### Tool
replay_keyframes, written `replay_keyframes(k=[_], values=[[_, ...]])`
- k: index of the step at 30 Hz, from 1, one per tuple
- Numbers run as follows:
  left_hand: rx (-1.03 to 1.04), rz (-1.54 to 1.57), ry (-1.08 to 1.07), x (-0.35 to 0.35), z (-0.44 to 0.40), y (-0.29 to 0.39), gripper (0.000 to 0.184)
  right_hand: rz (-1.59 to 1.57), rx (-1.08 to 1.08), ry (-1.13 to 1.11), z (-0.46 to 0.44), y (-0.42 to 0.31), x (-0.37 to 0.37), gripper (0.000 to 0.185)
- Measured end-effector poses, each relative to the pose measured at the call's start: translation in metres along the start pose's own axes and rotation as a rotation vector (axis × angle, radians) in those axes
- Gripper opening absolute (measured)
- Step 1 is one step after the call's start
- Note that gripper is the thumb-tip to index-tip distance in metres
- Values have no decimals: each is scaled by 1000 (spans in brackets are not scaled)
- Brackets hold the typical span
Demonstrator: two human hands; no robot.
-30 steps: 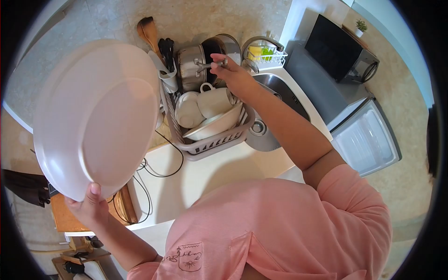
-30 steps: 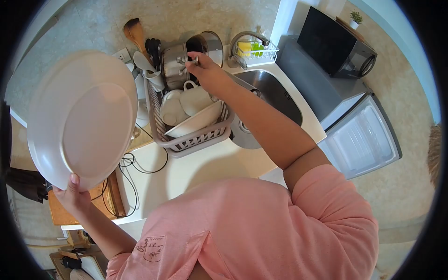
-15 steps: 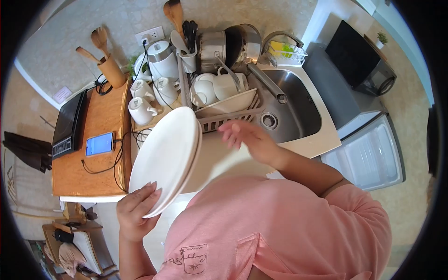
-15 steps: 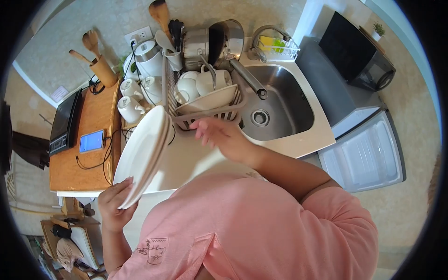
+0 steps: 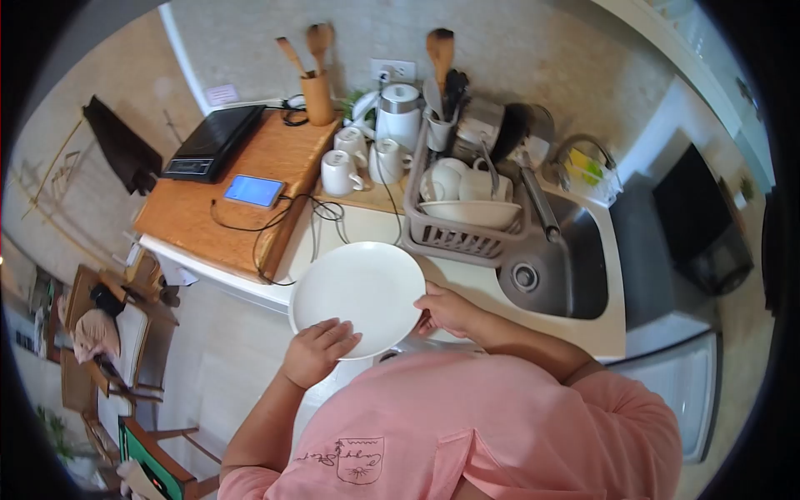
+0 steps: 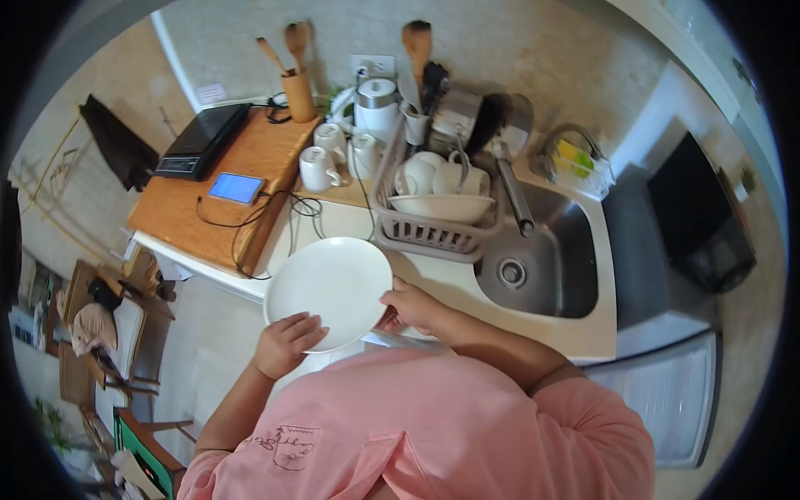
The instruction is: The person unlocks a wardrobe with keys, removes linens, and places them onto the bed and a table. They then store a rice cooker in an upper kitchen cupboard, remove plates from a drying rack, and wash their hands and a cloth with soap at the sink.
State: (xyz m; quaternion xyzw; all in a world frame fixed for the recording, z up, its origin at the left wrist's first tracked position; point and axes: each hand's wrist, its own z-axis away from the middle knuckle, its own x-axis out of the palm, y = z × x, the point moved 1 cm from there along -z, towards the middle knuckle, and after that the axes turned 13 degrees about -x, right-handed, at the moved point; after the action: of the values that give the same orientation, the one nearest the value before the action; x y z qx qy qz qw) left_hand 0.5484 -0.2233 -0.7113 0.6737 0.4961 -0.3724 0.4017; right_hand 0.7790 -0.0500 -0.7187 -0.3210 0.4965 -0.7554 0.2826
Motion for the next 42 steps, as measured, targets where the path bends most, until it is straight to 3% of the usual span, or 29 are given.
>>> replay_keyframes(k=[4,9,11,12,13,15,17,19,20,21,23,26,32,42], values=[[-39,-55,94,18,7,10,34,34,-53,-21,-11,18,-13,43],[-134,-128,14,34,1,-4,39,78,-103,0,-37,42,-20,44],[-280,-149,-59,25,-12,0,49,81,-191,111,-48,56,-19,45],[-376,-184,-224,20,-16,0,74,70,-221,115,-49,62,-15,45],[-347,-210,-206,8,-17,4,74,37,-289,175,-48,67,-11,46],[-507,-207,-344,-30,-34,16,93,21,-411,233,-50,70,-11,54],[-467,11,-74,-113,-70,30,109,154,-495,240,-58,91,-19,65],[-382,71,572,-163,-75,3,116,168,-400,262,-55,93,-17,71],[-248,163,764,-198,-82,-10,117,224,-421,246,-53,98,-18,74],[-344,402,884,-247,-94,16,113,249,-437,248,-39,82,-12,62],[-109,589,1078,-301,-107,26,100,206,-584,155,-21,66,-5,61],[102,534,1183,-346,-123,36,84,276,-497,148,-21,65,-4,72],[177,580,1066,-367,-130,13,58,326,-445,326,-29,70,3,59],[236,322,1048,-374,-125,-4,58,455,-480,555,-32,89,11,49]])
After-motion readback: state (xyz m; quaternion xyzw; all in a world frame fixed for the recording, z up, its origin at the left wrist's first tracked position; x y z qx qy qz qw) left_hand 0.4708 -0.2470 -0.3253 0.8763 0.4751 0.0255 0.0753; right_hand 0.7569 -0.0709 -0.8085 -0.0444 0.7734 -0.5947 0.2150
